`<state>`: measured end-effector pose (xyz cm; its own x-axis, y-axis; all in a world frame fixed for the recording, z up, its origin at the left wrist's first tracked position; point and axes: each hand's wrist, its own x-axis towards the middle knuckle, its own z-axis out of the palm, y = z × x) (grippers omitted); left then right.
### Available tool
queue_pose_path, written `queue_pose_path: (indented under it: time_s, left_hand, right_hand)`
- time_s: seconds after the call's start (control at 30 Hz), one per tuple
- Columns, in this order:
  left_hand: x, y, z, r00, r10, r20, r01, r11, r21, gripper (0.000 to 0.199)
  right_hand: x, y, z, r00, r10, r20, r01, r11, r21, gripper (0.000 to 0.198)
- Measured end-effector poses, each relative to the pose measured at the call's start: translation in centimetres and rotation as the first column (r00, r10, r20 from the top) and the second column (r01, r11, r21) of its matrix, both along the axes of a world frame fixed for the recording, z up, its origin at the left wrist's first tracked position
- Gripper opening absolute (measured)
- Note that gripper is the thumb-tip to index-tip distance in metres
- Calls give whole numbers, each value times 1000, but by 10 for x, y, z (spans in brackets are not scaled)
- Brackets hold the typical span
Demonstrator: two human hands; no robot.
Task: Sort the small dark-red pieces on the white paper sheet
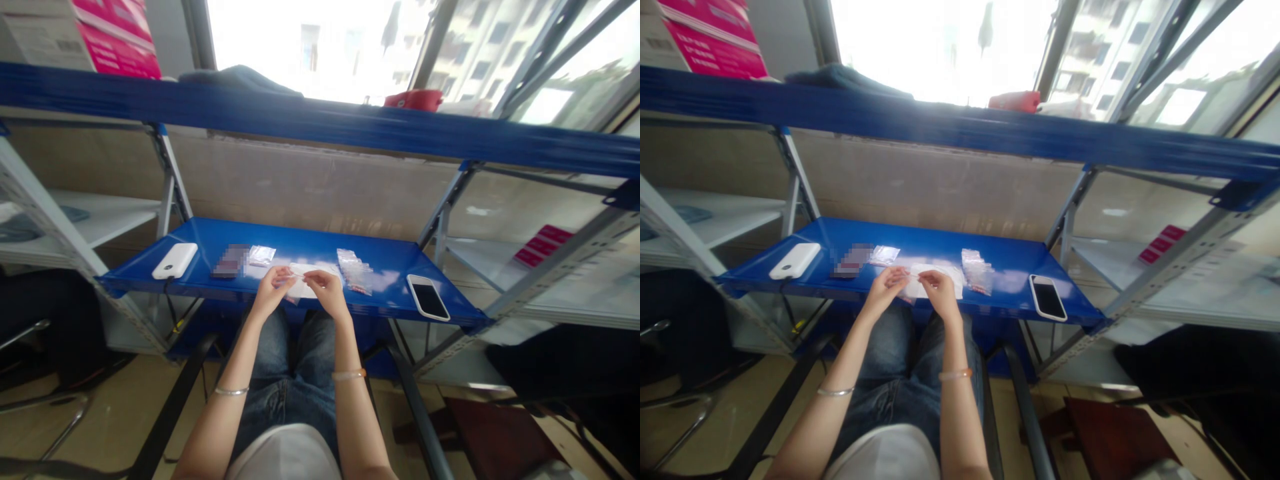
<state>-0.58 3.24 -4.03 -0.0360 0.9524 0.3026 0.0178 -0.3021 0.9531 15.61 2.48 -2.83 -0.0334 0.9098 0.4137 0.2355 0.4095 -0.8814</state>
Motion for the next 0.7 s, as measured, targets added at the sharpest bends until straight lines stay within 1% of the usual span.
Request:
queue_pose_path:
  time_s: [0.1, 0.23, 0.33, 0.43, 0.6, 0.7]
  left_hand:
    - [-4, 2, 1, 997, -8, 74, 10, 1000, -21, 30]
    - [-6, 0, 4, 995, -7, 100, 7, 1000, -8, 29]
    - [-4, -2, 7, 996, 19, 91, -18, 1000, -6, 28]
    - [-4, -3, 8, 995, 50, 81, -50, 999, 3, 28]
    - [-3, -1, 5, 994, 98, 44, -99, 995, 18, 28]
    - [-2, -1, 5, 995, 94, 36, -95, 995, 27, 27]
  right_hand:
    - [3, 3, -3, 998, -6, -59, 6, 1000, 0, 18]
    - [5, 1, 0, 993, -3, -114, 5, 1000, 9, 24]
    - [5, -2, 5, 992, -32, -120, 33, 999, 10, 27]
    - [5, -4, 9, 993, -39, -115, 41, 999, 14, 26]
    - [4, -5, 10, 993, -43, -110, 47, 999, 28, 23]
    - [3, -5, 10, 992, -66, -106, 69, 997, 30, 22]
